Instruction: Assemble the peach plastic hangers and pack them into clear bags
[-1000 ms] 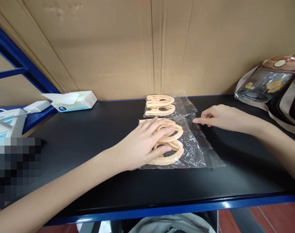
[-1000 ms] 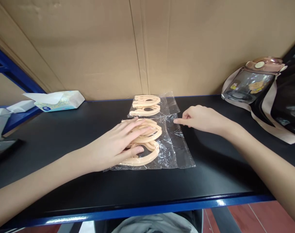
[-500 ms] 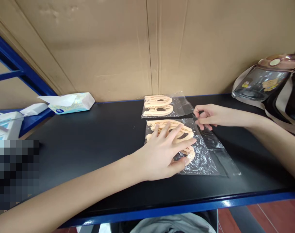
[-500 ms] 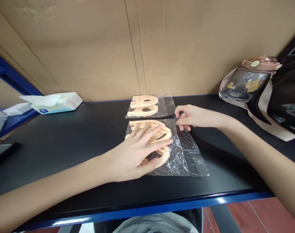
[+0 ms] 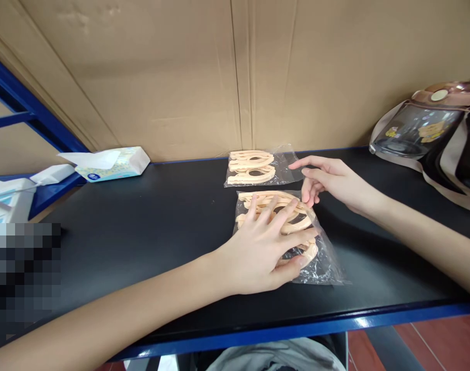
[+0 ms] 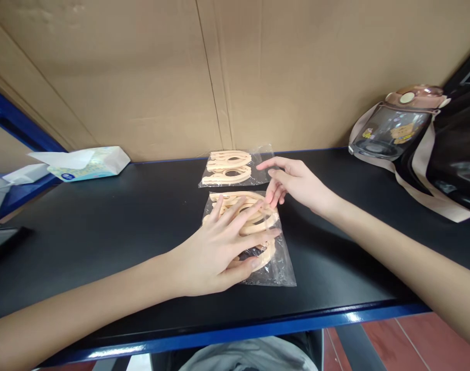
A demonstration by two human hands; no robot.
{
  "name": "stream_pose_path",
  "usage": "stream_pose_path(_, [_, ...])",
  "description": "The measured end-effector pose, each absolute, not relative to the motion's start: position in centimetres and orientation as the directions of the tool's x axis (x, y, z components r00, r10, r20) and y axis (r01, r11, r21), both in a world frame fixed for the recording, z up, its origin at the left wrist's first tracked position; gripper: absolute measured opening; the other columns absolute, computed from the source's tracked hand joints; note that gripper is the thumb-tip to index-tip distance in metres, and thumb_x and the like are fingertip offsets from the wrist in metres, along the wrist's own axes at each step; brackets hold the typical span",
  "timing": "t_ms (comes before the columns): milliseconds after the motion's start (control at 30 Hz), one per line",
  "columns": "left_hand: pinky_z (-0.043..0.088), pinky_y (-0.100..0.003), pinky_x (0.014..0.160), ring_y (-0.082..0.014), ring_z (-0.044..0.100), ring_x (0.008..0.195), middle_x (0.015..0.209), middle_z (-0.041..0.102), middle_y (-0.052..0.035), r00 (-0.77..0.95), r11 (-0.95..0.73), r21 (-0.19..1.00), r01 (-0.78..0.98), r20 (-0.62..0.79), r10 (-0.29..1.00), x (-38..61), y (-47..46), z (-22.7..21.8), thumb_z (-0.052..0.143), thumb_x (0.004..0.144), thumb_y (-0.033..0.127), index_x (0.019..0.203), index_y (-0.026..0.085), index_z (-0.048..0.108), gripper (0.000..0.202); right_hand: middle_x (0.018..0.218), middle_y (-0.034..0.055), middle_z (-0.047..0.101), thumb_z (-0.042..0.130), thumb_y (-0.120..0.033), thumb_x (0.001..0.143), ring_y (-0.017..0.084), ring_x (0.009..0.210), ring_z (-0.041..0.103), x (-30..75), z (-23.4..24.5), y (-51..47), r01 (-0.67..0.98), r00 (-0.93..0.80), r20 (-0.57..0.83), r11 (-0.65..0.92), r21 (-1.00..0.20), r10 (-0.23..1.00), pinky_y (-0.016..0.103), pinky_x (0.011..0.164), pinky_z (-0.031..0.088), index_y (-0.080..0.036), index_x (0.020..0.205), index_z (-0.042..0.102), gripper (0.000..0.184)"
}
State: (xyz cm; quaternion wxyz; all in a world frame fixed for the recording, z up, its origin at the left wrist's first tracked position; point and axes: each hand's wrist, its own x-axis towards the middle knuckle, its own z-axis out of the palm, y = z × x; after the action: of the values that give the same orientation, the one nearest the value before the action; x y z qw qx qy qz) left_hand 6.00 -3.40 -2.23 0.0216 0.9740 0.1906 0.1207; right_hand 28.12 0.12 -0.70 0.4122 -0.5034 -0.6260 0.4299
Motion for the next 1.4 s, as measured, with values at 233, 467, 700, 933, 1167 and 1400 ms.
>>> stream_pose_path(233, [0.013,-0.056,0.119,-0.0260,0.020,0.147,0.156,0.026,-0.0181,0.823,-0.924,0.246,0.293,0.428,0.375,5.5,-3.4,-2.4,0.058,0.090,0.028,0.138,0.010,0.038,0.056,0.063,-0.0019,0.068,0.043,-0.032,0.098,0.012,0.052,0.062,27.2,-1.9,-0.2,0.231,-0.197,0.215,0.259,-0.938,0.956,0.025,0.054,0.050,-0.019,0.114,0.058,0.025])
stream_pose_path(467, [0.017,-0.046,0.121,-0.0210,0.050,0.129,0.128,0.064,-0.0044,0.852,-0.991,0.040,0.126,0.507,0.129,5.7,-2.9,-3.0,0.052,0.096,0.019,0.105,0.019,0.067,0.018,0.098,0.0020,0.073,0.058,-0.032,0.090,0.016,0.082,0.067,27.4,-1.6,-0.4,0.388,-0.458,0.193,0.390,-0.835,0.868,0.031,0.073,0.052,-0.023,0.118,0.062,0.030])
stream_pose_path(700, [0.031,-0.039,0.116,-0.0212,0.057,0.119,0.123,0.065,-0.0070,0.855,-0.991,0.025,0.131,0.502,0.126,5.9,-3.0,-3.0,0.058,0.093,0.029,0.113,0.013,0.064,0.027,0.121,0.0059,0.064,0.053,-0.036,0.094,0.024,0.112,0.055,27.4,-2.3,-0.1,0.621,-0.551,0.393,0.677,-0.395,0.736,0.043,0.097,0.043,-0.024,0.118,0.064,0.029])
stream_pose_path(933, [0.042,-0.035,0.105,-0.0213,0.060,0.111,0.121,0.065,-0.0070,0.887,-0.985,-0.031,0.171,0.439,0.140,5.9,-3.1,-3.2,0.054,0.096,0.030,0.124,0.014,0.058,0.033,0.135,0.0038,0.059,0.033,-0.039,0.102,0.023,0.125,0.050,27.1,-2.4,-0.5,0.656,-0.573,0.322,0.657,-0.371,0.754,0.044,0.106,0.037,-0.025,0.130,0.057,0.040])
stream_pose_path(1167, [0.051,-0.026,0.075,-0.0149,0.061,0.079,0.090,0.066,-0.0032,0.862,-0.970,-0.070,0.232,0.477,0.172,6.0,-3.3,-2.8,0.045,0.095,0.016,0.089,0.015,0.065,0.021,0.094,0.0059,0.071,0.053,-0.057,0.089,0.026,0.086,0.064,27.8,-0.6,-1.1,0.904,-0.204,0.400,0.329,-0.274,0.893,0.035,0.067,0.045,-0.025,0.091,0.065,0.035])
stream_pose_path(1400, [0.050,-0.026,0.067,-0.0142,0.056,0.068,0.074,0.061,-0.0008,0.829,-0.929,-0.279,0.242,0.557,0.048,6.1,-3.2,-3.1,0.050,0.091,0.010,0.073,0.015,0.059,0.020,0.066,0.0003,0.066,0.055,-0.063,0.083,0.018,0.060,0.058,27.8,-2.0,-0.5,0.852,-0.203,0.049,0.201,-0.483,0.978,0.029,0.053,0.037,-0.024,0.072,0.066,0.041])
